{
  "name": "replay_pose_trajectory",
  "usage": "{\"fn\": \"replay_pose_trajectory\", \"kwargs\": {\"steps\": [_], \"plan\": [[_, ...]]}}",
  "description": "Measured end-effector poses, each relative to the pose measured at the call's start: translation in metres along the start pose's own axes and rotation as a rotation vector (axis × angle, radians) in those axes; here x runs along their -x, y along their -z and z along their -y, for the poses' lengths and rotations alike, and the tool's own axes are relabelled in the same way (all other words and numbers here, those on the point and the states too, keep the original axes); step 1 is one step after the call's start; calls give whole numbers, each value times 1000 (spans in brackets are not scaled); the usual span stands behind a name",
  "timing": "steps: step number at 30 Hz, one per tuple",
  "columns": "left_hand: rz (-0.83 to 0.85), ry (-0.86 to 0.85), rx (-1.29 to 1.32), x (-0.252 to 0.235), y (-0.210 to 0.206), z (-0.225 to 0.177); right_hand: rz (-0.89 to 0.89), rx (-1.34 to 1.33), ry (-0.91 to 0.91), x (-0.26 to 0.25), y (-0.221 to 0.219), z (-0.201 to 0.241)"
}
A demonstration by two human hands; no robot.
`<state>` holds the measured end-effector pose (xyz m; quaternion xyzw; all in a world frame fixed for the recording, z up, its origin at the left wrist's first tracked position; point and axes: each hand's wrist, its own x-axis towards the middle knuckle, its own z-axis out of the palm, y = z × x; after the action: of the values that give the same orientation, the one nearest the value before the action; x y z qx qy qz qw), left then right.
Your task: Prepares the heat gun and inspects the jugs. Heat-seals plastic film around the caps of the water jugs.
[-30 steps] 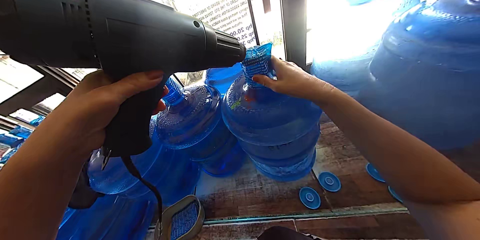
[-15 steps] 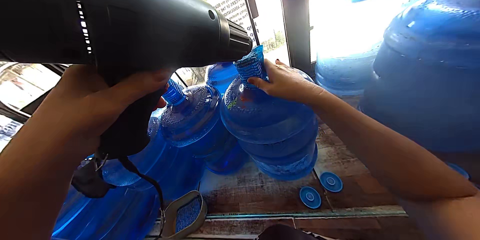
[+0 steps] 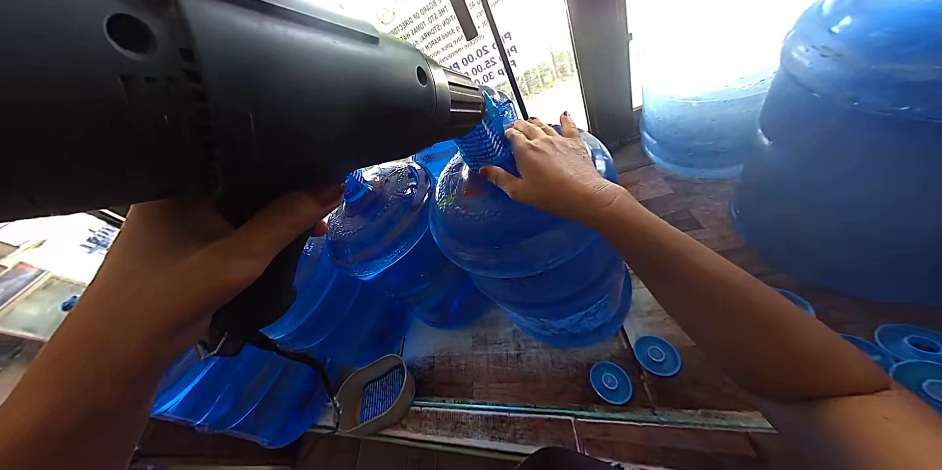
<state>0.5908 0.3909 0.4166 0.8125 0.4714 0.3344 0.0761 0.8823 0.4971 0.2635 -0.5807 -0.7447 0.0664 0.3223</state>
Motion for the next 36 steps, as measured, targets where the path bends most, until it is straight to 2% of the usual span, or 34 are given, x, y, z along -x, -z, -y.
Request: {"fn": "replay_pose_trajectory", "kwargs": {"steps": [4,7,12,16,22,26,36], "plan": [[-5,49,22,2,-12,-12,-28,-28,-11,2,-1,0],[0,1,19,9,-16,-4,-69,-76,-6,4,-1,-2],[-14,-77,83,23,-29,18,-303,-347,117,12,-7,-11],[-72,-113,193,35,-49,38,-460,-513,90,14,-11,-14],[-108,-98,408,50,-81,79,-485,-646,53,10,-12,-20],[-132,-35,547,62,-94,101,-505,-627,49,9,-13,-20],[-147,-87,704,47,-86,129,-500,-597,-42,12,-8,-14]]}}
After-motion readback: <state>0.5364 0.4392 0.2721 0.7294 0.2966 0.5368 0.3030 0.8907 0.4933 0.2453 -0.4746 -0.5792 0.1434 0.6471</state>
